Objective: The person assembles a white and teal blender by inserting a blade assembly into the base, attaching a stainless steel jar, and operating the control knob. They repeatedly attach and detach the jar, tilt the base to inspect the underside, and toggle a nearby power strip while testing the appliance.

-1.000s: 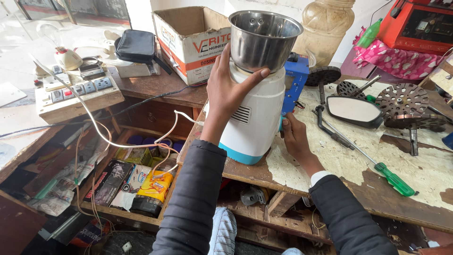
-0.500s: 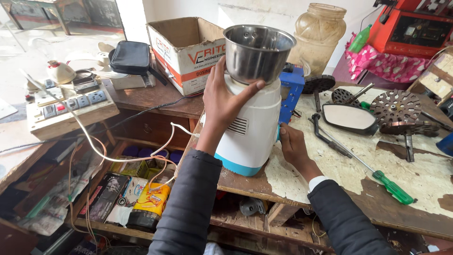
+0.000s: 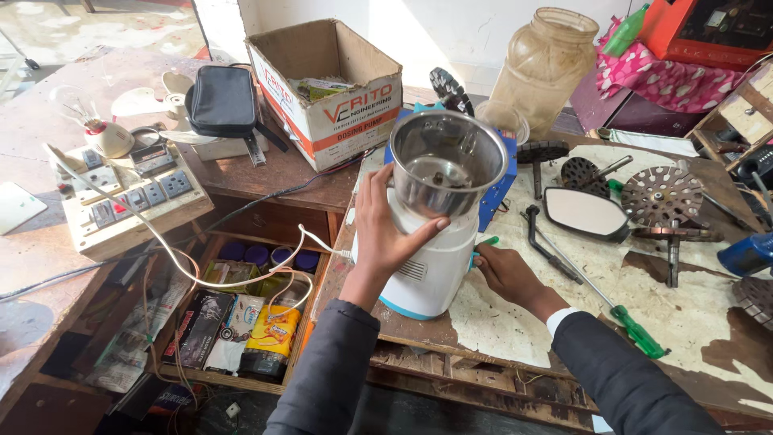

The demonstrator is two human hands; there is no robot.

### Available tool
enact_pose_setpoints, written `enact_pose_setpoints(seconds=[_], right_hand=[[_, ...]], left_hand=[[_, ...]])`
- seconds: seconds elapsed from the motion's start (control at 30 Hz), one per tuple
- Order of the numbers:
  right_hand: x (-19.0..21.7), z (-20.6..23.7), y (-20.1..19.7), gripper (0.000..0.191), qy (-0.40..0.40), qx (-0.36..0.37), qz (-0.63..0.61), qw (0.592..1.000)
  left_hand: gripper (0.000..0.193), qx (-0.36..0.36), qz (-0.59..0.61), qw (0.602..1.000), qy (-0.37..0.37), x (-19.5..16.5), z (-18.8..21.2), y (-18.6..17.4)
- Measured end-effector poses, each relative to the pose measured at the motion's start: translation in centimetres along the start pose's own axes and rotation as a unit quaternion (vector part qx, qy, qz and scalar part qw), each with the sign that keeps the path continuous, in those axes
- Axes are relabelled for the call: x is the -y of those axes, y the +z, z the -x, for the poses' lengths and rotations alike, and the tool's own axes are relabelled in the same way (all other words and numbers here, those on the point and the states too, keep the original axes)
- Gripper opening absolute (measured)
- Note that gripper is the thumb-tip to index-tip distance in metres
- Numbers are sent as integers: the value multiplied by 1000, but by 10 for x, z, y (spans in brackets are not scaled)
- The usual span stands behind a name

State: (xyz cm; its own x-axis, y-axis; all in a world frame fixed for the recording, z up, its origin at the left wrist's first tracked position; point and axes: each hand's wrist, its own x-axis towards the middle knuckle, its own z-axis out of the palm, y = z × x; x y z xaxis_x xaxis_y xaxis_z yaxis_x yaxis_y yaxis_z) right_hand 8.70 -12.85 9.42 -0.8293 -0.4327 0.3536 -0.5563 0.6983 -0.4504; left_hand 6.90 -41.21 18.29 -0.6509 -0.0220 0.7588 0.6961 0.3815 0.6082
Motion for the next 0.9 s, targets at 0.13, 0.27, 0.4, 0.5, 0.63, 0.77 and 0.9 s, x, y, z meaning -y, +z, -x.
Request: enact_pose_setpoints(seconds=[0.13, 0.27, 0.4, 0.5, 0.63, 0.77, 0.9], right_hand=[[5, -3, -11, 28, -14, 26, -37, 999], [-2, -3, -4, 33, -25, 24, -102, 994], [-9, 3, 18, 43, 140, 11, -191, 971], [-14, 4, 25, 41, 132, 5, -208, 969], [-15, 4, 23, 39, 140, 25, -204, 969], [-13, 4, 23, 39, 151, 24, -206, 966], [-15, 4, 22, 44, 129, 32, -195, 972]], left_hand=[[101, -4, -10, 1000, 14, -5, 2, -4], [101, -3, -8, 1000, 6, -3, 5, -3], [101, 3, -2, 1000, -6, -2, 5, -1], [101, 3, -11, 1000, -2, -2, 3, -3], [101, 8, -12, 1000, -11, -4, 4, -4], [100, 8, -12, 1000, -21, -5, 4, -3], [98, 12, -19, 1000, -20, -6, 3, -4]])
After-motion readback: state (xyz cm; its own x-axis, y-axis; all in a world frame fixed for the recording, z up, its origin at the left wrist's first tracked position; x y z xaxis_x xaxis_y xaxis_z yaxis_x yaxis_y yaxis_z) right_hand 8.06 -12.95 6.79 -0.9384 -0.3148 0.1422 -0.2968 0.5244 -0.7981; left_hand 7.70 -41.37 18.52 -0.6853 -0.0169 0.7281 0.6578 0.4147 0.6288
